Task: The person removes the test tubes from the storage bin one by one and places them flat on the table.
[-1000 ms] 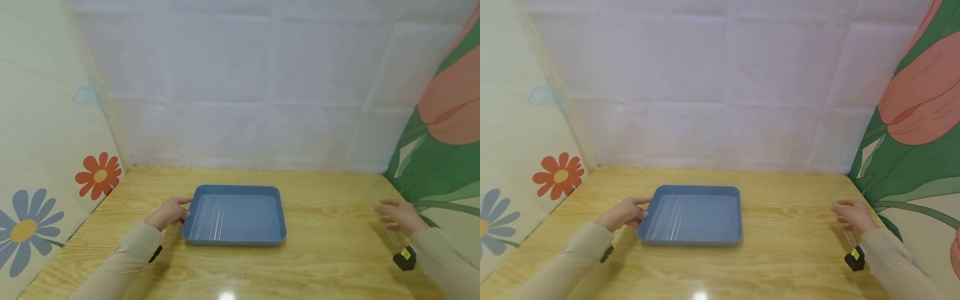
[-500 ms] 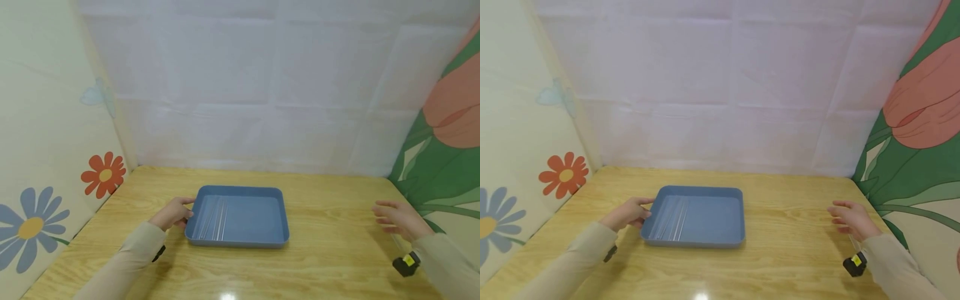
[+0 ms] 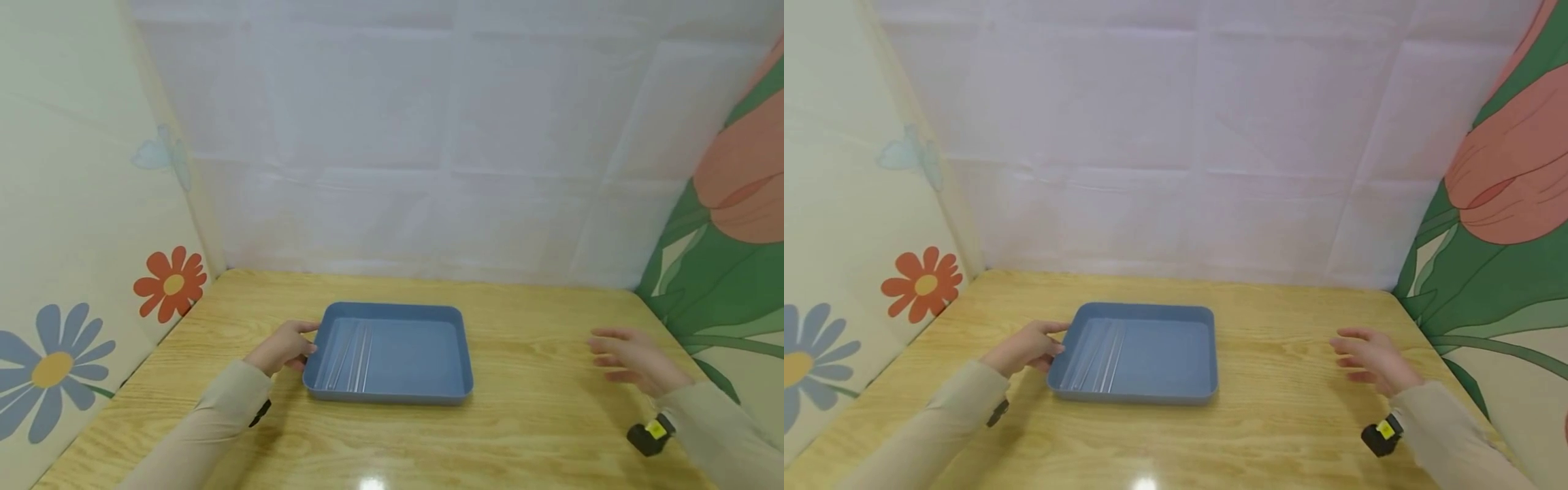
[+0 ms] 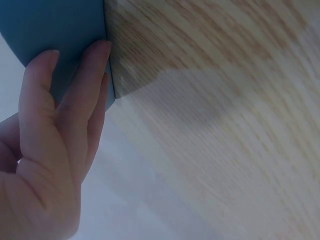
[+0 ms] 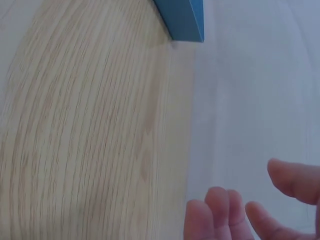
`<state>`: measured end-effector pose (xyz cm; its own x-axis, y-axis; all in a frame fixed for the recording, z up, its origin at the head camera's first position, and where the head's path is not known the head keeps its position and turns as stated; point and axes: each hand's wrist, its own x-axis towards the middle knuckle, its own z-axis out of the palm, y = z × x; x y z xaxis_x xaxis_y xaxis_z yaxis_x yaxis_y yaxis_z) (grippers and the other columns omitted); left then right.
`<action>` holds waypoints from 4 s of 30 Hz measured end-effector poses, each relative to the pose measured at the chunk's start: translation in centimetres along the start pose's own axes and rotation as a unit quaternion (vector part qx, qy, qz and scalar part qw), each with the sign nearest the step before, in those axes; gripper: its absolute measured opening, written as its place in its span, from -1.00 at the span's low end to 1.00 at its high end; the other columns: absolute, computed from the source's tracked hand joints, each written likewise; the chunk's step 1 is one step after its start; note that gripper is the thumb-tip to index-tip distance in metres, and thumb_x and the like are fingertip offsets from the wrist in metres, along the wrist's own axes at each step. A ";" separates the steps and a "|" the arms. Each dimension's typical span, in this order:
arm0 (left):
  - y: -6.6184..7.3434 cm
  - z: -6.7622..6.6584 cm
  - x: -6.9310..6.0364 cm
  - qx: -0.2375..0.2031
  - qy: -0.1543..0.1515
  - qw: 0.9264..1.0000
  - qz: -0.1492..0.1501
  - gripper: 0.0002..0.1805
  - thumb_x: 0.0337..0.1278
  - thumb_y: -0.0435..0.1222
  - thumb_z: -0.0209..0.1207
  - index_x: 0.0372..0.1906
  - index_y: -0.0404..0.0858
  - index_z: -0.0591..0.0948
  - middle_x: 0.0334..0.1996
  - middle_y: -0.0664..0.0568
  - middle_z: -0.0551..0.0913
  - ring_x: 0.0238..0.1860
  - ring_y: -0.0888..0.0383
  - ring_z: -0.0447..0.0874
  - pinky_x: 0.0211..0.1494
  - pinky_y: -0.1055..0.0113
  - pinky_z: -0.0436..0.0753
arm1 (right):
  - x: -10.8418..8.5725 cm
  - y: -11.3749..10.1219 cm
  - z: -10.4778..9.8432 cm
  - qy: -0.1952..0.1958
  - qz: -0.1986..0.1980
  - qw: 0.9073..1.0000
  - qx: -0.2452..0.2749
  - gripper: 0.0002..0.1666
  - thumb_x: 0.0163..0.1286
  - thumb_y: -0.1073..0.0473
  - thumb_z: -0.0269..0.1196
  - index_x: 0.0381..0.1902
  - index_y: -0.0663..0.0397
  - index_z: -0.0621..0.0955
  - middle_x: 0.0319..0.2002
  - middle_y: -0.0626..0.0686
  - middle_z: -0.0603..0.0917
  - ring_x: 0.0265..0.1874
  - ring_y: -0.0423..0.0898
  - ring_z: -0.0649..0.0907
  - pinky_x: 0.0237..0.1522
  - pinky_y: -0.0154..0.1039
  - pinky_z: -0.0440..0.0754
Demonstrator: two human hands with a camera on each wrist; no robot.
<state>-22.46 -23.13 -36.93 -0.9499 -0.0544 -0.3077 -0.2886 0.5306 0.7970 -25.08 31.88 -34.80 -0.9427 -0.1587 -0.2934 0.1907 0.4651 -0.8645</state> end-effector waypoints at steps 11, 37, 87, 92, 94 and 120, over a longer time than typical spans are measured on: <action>0.0 0.1 0.0 -0.010 -0.005 1.000 0.003 -0.38 0.27 -0.59 0.05 0.42 -0.48 0.22 -0.25 -0.27 0.68 -0.47 0.09 0.67 -0.50 0.28 0.66 | -0.5 -1.6 1.7 -0.022 -0.013 1.000 0.016 -0.15 0.49 0.07 0.09 0.42 0.55 0.00 0.20 0.40 0.40 -0.15 -0.13 0.61 -0.13 -0.11 0.65; -0.1 0.0 0.2 -0.017 -0.002 1.000 -0.006 -0.38 0.25 -0.61 0.06 0.41 -0.49 0.22 -0.27 -0.27 0.67 -0.48 0.09 0.66 -0.50 0.28 0.67 | -0.3 -3.1 4.2 -0.031 -0.027 0.999 0.036 -0.25 0.53 0.11 0.04 0.40 0.54 0.08 0.12 0.36 0.47 -0.19 -0.09 0.63 -0.18 -0.10 0.67; -0.3 0.0 0.4 -0.008 0.000 1.000 -0.023 -0.37 0.25 -0.60 0.07 0.42 -0.45 0.24 -0.22 -0.27 0.66 -0.45 0.09 0.67 -0.47 0.25 0.68 | -0.2 -6.6 10.4 -0.053 -0.031 0.997 0.045 -0.36 0.51 0.12 0.08 0.35 0.46 0.24 0.04 0.32 0.50 -0.25 -0.01 0.61 -0.30 -0.07 0.70; -0.2 -0.1 0.4 -0.007 -0.001 1.000 -0.021 -0.37 0.26 -0.59 0.06 0.42 -0.45 0.22 -0.18 -0.32 0.65 -0.44 0.08 0.67 -0.46 0.24 0.69 | -0.1 -7.0 11.0 -0.057 -0.033 0.997 0.044 -0.37 0.50 0.12 0.08 0.33 0.46 0.25 -0.01 0.30 0.52 -0.27 0.00 0.62 -0.34 -0.09 0.69; -0.2 -0.1 0.4 -0.008 -0.002 1.000 -0.019 -0.37 0.26 -0.59 0.06 0.42 -0.46 0.21 -0.19 -0.33 0.65 -0.44 0.08 0.67 -0.46 0.24 0.69 | 0.0 -7.1 11.4 -0.058 -0.030 0.997 0.048 -0.39 0.50 0.13 0.08 0.32 0.45 0.27 -0.02 0.29 0.53 -0.27 0.00 0.62 -0.35 -0.10 0.69; -0.1 0.0 0.3 -0.011 0.000 1.000 -0.019 -0.37 0.25 -0.61 0.07 0.42 -0.45 0.24 -0.22 -0.30 0.66 -0.43 0.07 0.67 -0.47 0.26 0.68 | 0.2 -8.2 14.0 -0.075 -0.032 0.994 0.070 -0.47 0.46 0.22 0.09 0.25 0.47 0.34 -0.14 0.22 0.56 -0.36 -0.06 0.63 -0.41 -0.17 0.68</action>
<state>-22.72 -23.16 -37.13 -0.9385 -0.0742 -0.3372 -0.3264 0.5097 0.7961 -23.00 15.86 -33.51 -0.9049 -0.3169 -0.2841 0.1774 0.3261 -0.9286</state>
